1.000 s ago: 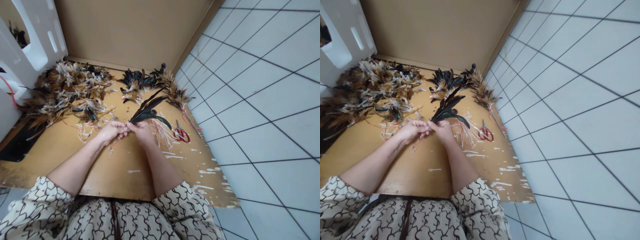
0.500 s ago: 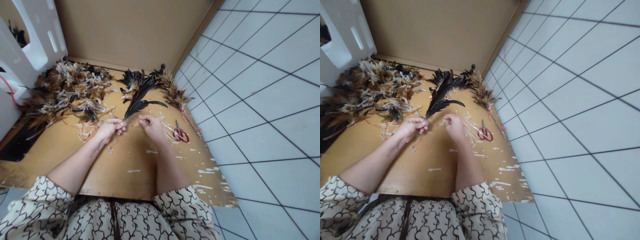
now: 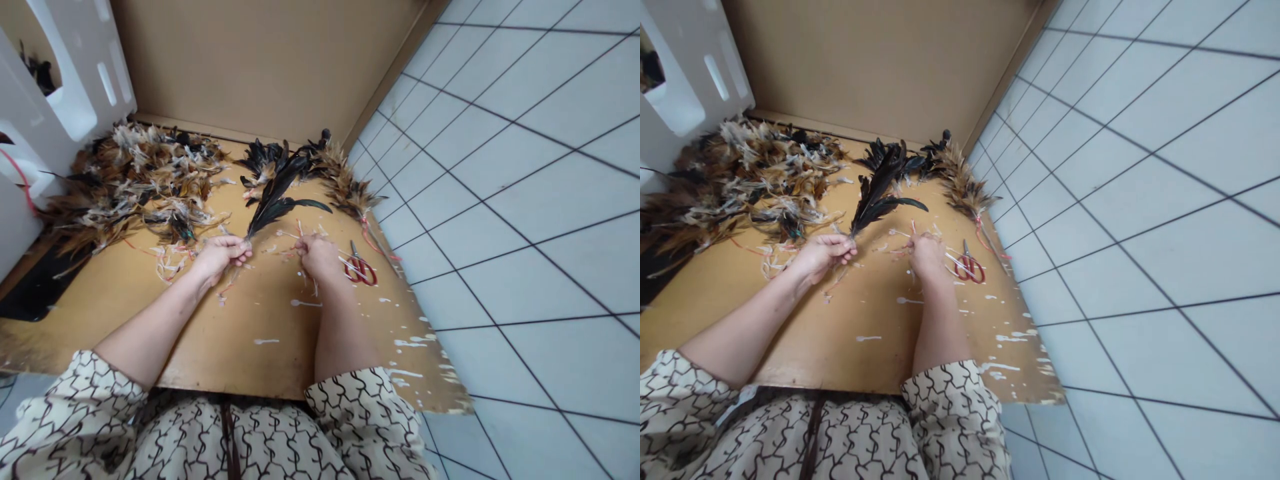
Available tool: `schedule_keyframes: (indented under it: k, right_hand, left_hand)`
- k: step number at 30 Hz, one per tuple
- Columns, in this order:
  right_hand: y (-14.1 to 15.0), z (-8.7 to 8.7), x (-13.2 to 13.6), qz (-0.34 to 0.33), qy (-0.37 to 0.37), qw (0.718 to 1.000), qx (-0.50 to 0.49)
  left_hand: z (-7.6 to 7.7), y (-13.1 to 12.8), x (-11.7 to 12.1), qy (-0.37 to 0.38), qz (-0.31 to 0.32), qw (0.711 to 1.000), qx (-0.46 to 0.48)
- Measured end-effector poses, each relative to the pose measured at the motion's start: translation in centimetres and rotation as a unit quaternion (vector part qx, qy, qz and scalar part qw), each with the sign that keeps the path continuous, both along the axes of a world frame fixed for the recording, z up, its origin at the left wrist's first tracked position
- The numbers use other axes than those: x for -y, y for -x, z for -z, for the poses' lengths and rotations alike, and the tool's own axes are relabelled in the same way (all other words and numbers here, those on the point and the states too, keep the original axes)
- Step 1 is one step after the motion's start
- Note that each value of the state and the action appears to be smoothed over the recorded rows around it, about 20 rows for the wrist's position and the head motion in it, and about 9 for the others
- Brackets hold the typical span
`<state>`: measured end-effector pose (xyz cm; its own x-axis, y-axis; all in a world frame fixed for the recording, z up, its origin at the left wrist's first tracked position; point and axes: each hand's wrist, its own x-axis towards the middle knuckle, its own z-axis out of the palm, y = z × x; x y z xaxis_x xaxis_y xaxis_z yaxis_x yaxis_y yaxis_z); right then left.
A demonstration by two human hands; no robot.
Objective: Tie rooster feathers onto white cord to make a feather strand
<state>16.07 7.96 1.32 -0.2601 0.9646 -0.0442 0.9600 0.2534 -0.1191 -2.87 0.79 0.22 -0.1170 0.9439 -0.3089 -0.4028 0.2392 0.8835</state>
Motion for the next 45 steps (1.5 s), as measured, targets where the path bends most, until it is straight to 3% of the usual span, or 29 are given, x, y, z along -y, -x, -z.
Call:
schedule_keyframes:
  k: [6, 12, 17, 22, 27, 33, 40, 45]
  right_hand:
    - [0.0, 0.6, -0.3, -0.022, -0.030, 0.999, 0.005]
    - [0.5, 0.9, -0.2, -0.023, -0.093, 0.978, -0.183]
    - [2.2, 1.4, 1.0, -0.051, -0.011, 0.943, -0.330]
    - [4.0, 1.7, 2.5, -0.115, 0.027, 0.948, -0.297]
    - [5.1, 1.6, 3.4, -0.142, 0.038, 0.949, -0.280]
    - [5.5, 1.6, 4.0, -0.160, -0.006, 0.940, -0.302]
    - [5.7, 1.8, 4.3, -0.173, -0.067, 0.938, -0.293]
    - [5.7, 1.7, 4.5, -0.183, -0.071, 0.938, -0.286]
  left_hand:
    - [0.0, -0.1, 0.0, -0.008, -0.008, 1.000, -0.003]
    - [0.0, -0.2, -0.1, -0.035, -0.041, 0.998, -0.010]
    - [0.6, -0.2, -0.3, -0.092, -0.088, 0.991, -0.036]
    - [0.4, -0.3, 0.1, -0.141, -0.073, 0.984, -0.079]
    - [-0.4, -0.5, 0.5, -0.112, -0.039, 0.981, -0.154]
    - [-0.6, -0.7, 0.4, -0.053, -0.035, 0.984, -0.164]
    - [-0.4, -0.8, 0.4, -0.037, -0.012, 0.990, -0.139]
    - [0.0, -0.8, 0.5, -0.046, 0.018, 0.987, -0.156]
